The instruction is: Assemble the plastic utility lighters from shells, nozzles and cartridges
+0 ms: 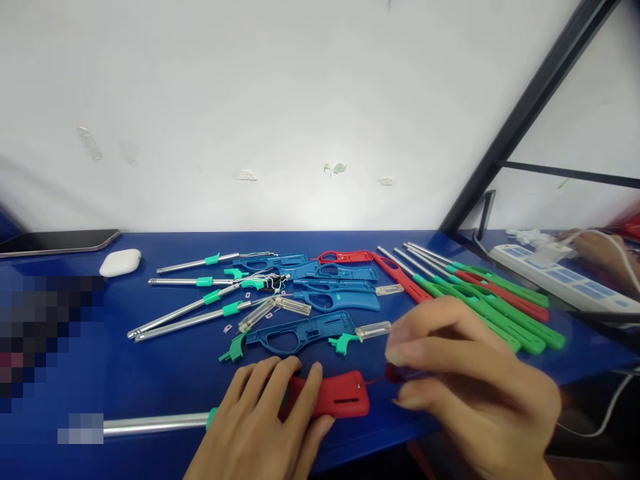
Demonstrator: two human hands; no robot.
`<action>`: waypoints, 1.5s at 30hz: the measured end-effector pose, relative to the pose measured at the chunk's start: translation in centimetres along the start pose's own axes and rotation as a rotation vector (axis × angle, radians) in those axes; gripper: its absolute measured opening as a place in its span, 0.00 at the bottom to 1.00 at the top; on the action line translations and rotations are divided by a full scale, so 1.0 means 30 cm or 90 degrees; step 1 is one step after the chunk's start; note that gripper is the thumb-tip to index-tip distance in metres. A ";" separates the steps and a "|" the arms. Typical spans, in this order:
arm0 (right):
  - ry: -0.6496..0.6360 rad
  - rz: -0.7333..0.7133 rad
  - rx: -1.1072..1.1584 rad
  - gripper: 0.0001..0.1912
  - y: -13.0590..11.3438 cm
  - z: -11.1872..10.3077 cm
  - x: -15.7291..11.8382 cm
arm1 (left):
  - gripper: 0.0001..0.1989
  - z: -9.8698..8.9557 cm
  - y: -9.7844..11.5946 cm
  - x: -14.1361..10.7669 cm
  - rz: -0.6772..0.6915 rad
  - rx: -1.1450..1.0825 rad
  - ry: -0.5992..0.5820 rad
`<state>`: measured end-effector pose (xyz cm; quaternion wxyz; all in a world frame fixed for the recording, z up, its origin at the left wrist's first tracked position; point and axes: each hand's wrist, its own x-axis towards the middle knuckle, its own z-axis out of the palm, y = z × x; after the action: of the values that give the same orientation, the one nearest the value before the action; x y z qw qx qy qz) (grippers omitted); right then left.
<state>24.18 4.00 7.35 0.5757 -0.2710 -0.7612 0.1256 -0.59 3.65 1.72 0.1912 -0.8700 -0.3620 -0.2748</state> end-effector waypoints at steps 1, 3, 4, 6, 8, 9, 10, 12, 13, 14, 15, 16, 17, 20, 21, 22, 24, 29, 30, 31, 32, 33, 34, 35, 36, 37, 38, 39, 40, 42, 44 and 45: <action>0.002 -0.003 -0.014 0.16 -0.001 0.001 0.001 | 0.19 0.001 -0.001 0.001 0.000 0.001 0.002; -0.035 0.014 -0.009 0.17 -0.001 0.006 0.001 | 0.19 0.004 -0.003 -0.001 -0.003 0.000 0.006; -0.057 0.024 0.013 0.19 0.001 0.010 0.001 | 0.19 0.006 -0.004 -0.002 -0.003 -0.001 0.007; -0.057 0.034 0.054 0.22 0.007 0.019 0.000 | 0.19 0.009 -0.007 -0.007 -0.002 0.000 0.005; -0.003 0.021 0.048 0.21 0.013 0.025 0.002 | 0.19 0.008 -0.007 -0.010 -0.001 0.004 0.004; 0.015 0.020 0.027 0.20 0.014 0.025 0.004 | 0.19 0.007 -0.005 -0.011 -0.001 0.004 0.004; 0.013 0.024 0.005 0.18 0.014 0.025 0.005 | 0.19 0.006 -0.003 -0.011 -0.002 0.002 0.006; -0.030 0.035 -0.004 0.18 0.010 0.020 0.008 | 0.19 0.003 0.002 -0.010 -0.007 -0.004 0.006; -0.050 0.038 0.006 0.20 0.007 0.017 0.008 | 0.19 0.003 0.004 -0.009 -0.008 -0.005 0.006; -0.055 0.032 0.016 0.21 0.004 0.015 0.007 | 0.19 0.002 0.004 -0.009 -0.008 -0.005 0.006; -0.042 0.020 0.018 0.21 0.001 0.013 0.005 | 0.19 0.003 0.004 -0.009 -0.006 -0.002 0.004; -0.020 0.008 0.009 0.19 -0.002 0.011 0.003 | 0.20 0.003 0.003 -0.009 -0.005 0.002 0.004; -0.005 0.005 -0.007 0.17 -0.005 0.009 0.001 | 0.20 0.004 0.000 -0.009 -0.004 0.003 0.004; -0.055 0.038 -0.020 0.16 -0.011 0.002 -0.004 | 0.19 0.006 -0.005 -0.009 -0.008 0.000 0.004; -0.077 0.048 -0.002 0.18 -0.013 0.001 -0.004 | 0.19 0.006 -0.006 -0.008 -0.011 0.000 0.004; -0.084 0.048 0.014 0.19 -0.014 0.000 -0.003 | 0.19 0.006 -0.007 -0.007 -0.008 -0.001 0.002; -0.032 0.021 0.008 0.17 -0.016 0.000 0.000 | 0.19 0.007 -0.005 -0.006 -0.003 0.004 0.005; -0.044 0.048 0.008 0.16 -0.015 -0.001 0.010 | 0.19 0.009 -0.002 -0.009 -0.004 0.002 0.007; -0.071 0.061 0.048 0.18 -0.013 -0.001 0.011 | 0.19 0.008 -0.002 -0.010 -0.005 -0.001 0.002; -0.077 0.066 0.080 0.18 -0.011 0.000 0.012 | 0.19 0.007 -0.002 -0.011 -0.004 -0.001 0.000; -0.058 0.062 0.095 0.17 -0.009 0.002 0.012 | 0.19 0.006 -0.003 -0.011 -0.002 0.000 -0.002; -0.026 0.057 0.087 0.15 -0.007 0.003 0.011 | 0.19 0.005 -0.004 -0.011 -0.003 0.003 0.001; 0.003 0.050 0.064 0.14 -0.006 0.004 0.011 | 0.19 0.004 -0.004 -0.011 -0.003 0.004 -0.002; 0.016 0.049 0.041 0.14 -0.006 0.004 0.009 | 0.19 0.004 -0.005 -0.011 -0.005 0.004 -0.001; 0.002 0.055 0.032 0.15 -0.007 0.004 0.008 | 0.19 0.005 -0.005 -0.010 -0.007 0.002 -0.005; -0.031 0.063 0.045 0.16 -0.008 0.003 0.007 | 0.19 0.005 -0.005 -0.010 -0.008 0.000 -0.003; -0.066 0.074 0.072 0.17 -0.009 0.002 0.007 | 0.19 0.006 -0.005 -0.010 -0.009 -0.004 -0.007; -0.088 0.083 0.100 0.18 -0.009 0.002 0.007 | 0.19 0.007 -0.005 -0.010 -0.009 -0.006 -0.006; -0.085 0.083 0.113 0.19 -0.008 0.003 0.008 | 0.19 0.007 -0.004 -0.011 -0.007 -0.008 -0.004; -0.014 0.057 0.067 0.16 -0.004 0.005 0.013 | 0.19 0.006 -0.003 -0.012 -0.008 -0.007 0.002; 0.036 0.034 -0.013 0.14 -0.001 0.004 0.017 | 0.19 0.003 -0.002 -0.011 -0.013 -0.006 0.002; 0.022 0.035 -0.029 0.15 -0.001 0.002 0.018 | 0.19 0.001 -0.002 -0.011 -0.012 -0.006 0.004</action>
<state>24.02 4.29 7.79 0.5790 -0.3069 -0.7460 0.1188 -0.81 3.53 1.50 0.1851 -0.8666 -0.3685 -0.2809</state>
